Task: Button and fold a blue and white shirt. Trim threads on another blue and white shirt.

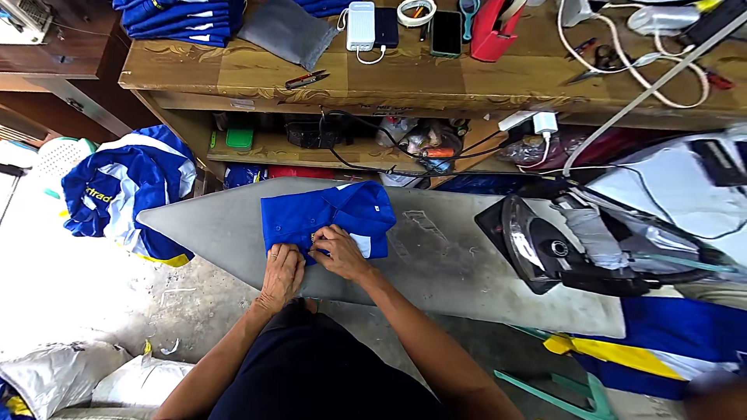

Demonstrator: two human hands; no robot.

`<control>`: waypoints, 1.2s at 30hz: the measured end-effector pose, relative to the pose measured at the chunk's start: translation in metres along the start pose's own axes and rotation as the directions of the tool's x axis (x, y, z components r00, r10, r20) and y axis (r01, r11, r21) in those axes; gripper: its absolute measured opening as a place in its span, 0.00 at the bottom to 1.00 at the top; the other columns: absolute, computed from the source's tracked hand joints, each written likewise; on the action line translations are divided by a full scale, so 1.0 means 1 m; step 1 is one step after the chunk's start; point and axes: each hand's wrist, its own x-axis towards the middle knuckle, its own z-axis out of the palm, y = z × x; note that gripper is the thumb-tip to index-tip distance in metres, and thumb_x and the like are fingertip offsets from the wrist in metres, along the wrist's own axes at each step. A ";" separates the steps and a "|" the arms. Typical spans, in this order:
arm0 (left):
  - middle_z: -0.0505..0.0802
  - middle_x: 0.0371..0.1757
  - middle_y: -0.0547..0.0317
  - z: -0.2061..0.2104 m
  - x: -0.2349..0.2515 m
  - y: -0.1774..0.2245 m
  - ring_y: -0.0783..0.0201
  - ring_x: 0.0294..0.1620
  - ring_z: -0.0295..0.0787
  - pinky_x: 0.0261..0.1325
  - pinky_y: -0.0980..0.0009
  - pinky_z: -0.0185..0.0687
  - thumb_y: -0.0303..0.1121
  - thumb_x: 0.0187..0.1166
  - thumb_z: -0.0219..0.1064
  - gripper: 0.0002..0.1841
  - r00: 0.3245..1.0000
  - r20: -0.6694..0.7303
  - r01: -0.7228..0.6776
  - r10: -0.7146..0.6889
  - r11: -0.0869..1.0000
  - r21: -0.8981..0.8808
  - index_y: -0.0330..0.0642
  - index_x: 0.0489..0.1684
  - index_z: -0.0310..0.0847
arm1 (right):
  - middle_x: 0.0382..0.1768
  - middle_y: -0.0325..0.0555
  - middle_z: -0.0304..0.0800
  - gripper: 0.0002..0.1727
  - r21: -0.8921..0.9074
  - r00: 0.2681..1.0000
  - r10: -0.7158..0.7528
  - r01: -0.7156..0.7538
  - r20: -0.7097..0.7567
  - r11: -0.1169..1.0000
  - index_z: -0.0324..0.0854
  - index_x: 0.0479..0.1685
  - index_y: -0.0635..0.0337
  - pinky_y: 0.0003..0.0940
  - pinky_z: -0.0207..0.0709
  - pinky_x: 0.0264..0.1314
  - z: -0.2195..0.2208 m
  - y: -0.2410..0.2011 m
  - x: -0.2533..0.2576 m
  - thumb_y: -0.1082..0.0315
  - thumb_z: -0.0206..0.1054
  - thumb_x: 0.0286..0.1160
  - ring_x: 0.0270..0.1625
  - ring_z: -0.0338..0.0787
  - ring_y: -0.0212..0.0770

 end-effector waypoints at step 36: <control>0.79 0.77 0.31 -0.011 0.448 -0.064 0.29 0.75 0.78 0.67 0.33 0.79 0.28 0.88 0.55 0.18 0.861 0.421 0.052 -0.287 0.872 0.487 0.27 0.69 0.78 | 0.58 0.44 0.90 0.14 0.141 0.989 0.134 -0.142 0.067 0.980 0.96 0.46 0.43 0.50 0.72 0.69 -0.009 -0.010 0.006 0.52 0.65 0.80 0.66 0.82 0.49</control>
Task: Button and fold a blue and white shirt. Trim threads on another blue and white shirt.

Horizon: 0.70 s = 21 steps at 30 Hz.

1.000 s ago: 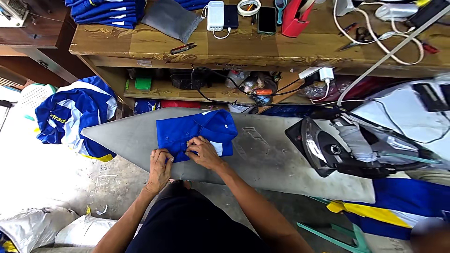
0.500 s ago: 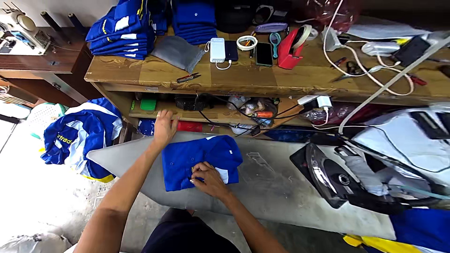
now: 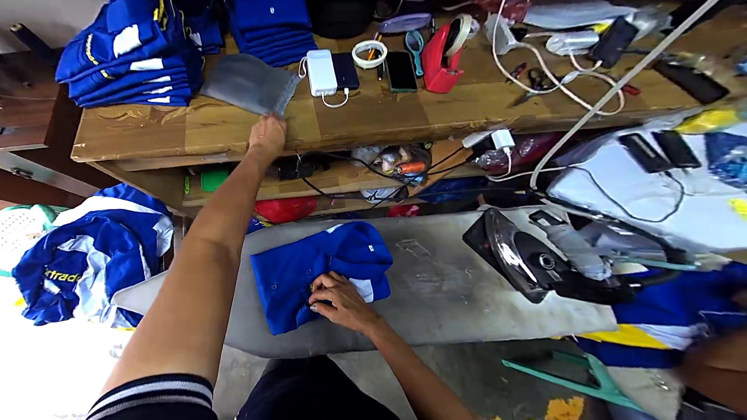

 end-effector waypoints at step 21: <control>0.95 0.44 0.47 0.118 -0.346 -0.033 0.48 0.48 0.95 0.54 0.54 0.90 0.31 0.86 0.59 0.13 0.704 -0.053 -0.701 0.708 0.681 -0.211 0.43 0.58 0.90 | 0.63 0.50 0.85 0.16 0.016 0.986 0.073 -0.076 0.150 0.997 0.95 0.52 0.45 0.54 0.64 0.74 -0.008 -0.005 0.008 0.54 0.62 0.83 0.71 0.77 0.53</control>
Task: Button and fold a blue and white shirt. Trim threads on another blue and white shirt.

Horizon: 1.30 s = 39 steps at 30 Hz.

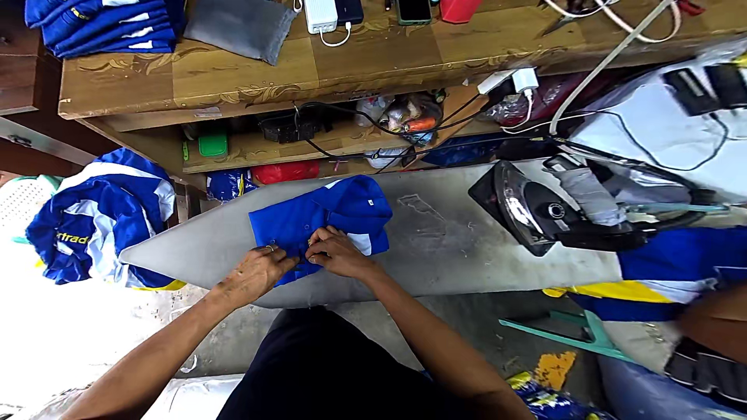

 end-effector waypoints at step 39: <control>0.95 0.55 0.50 -0.021 0.035 -0.041 0.52 0.58 0.93 0.65 0.53 0.86 0.42 0.88 0.60 0.18 0.984 -0.107 0.128 -0.145 0.980 -0.153 0.49 0.68 0.87 | 0.62 0.49 0.86 0.15 -0.004 0.998 -0.065 0.065 -0.020 0.998 0.95 0.48 0.44 0.57 0.67 0.72 0.004 0.004 -0.004 0.48 0.70 0.74 0.70 0.78 0.55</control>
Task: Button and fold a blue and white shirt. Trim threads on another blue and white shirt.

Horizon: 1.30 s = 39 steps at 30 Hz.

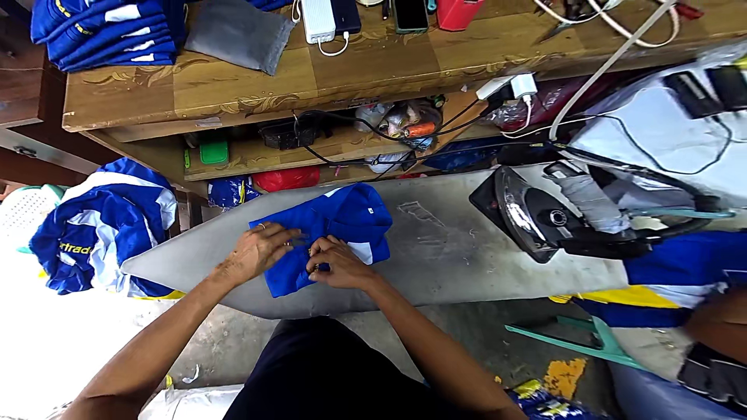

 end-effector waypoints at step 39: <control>0.94 0.45 0.46 0.043 -0.079 0.035 0.57 0.37 0.96 0.45 0.58 0.95 0.42 0.88 0.63 0.21 0.390 0.181 0.661 -0.903 0.138 -0.737 0.32 0.67 0.78 | 0.52 0.54 0.92 0.31 0.473 0.721 0.659 -0.514 -0.215 0.716 0.85 0.57 0.64 0.50 0.83 0.65 -0.100 0.071 -0.021 0.58 0.88 0.54 0.57 0.91 0.45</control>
